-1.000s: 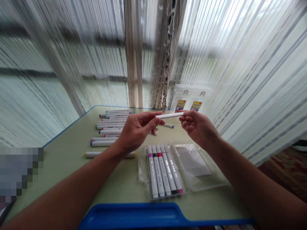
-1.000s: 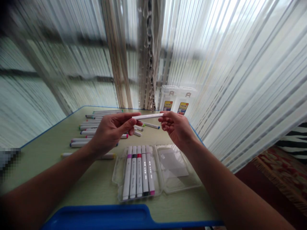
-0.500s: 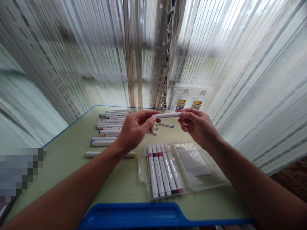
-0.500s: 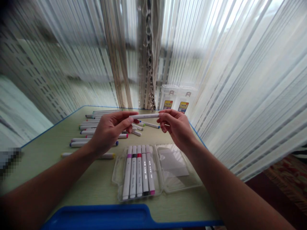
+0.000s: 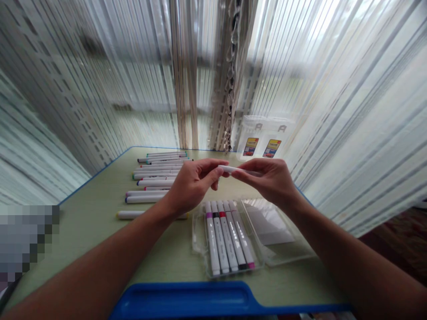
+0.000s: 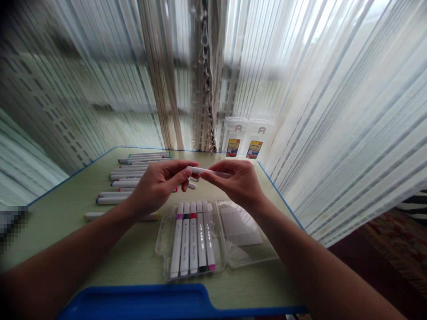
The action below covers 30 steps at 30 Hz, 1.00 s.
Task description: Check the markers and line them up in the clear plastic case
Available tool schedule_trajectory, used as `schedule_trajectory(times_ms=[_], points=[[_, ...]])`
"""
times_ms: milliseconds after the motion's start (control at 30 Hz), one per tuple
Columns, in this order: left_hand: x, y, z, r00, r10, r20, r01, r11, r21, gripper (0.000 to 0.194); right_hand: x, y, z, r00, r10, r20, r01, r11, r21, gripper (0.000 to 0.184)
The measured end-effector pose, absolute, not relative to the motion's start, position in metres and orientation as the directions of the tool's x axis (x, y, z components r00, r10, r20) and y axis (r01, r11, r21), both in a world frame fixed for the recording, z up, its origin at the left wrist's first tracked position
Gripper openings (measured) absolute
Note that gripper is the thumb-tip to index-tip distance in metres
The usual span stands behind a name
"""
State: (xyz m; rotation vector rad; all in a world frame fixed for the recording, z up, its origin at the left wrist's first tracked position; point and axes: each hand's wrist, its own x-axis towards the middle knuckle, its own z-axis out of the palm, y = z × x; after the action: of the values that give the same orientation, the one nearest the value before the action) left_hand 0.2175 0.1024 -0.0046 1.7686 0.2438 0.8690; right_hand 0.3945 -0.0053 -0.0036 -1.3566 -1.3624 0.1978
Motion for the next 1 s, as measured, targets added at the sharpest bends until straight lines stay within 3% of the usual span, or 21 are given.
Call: schedule_trajectory(times_ms=[167,467,733,1000], points=[[0.2181,0.0991,-0.0038,0.729,0.526,0.439,-0.262,-0.378,0.888,0.027,0.3927,-0.0071,-0.0033,0.268,0.765,0.586,0.667,0.292,-0.686,0.022],[0.2142,0.1017,-0.0017,0.722,0.548,0.422,-0.23,-0.384,0.894,0.027,0.392,-0.0072,0.0011,0.279,0.846,0.454,0.51,0.27,-0.817,0.025],[0.2147,0.0974,-0.0039,0.75,0.516,0.413,-0.2,-0.419,0.886,0.028,0.3927,-0.0091,0.0005,0.216,0.818,0.534,0.726,0.231,-0.647,0.034],[0.2137,0.0977,-0.0041,0.759,0.519,0.394,-0.201,-0.389,0.899,0.032,0.3932,-0.0089,0.0007,0.25,0.85,0.464,0.672,0.192,-0.715,0.041]])
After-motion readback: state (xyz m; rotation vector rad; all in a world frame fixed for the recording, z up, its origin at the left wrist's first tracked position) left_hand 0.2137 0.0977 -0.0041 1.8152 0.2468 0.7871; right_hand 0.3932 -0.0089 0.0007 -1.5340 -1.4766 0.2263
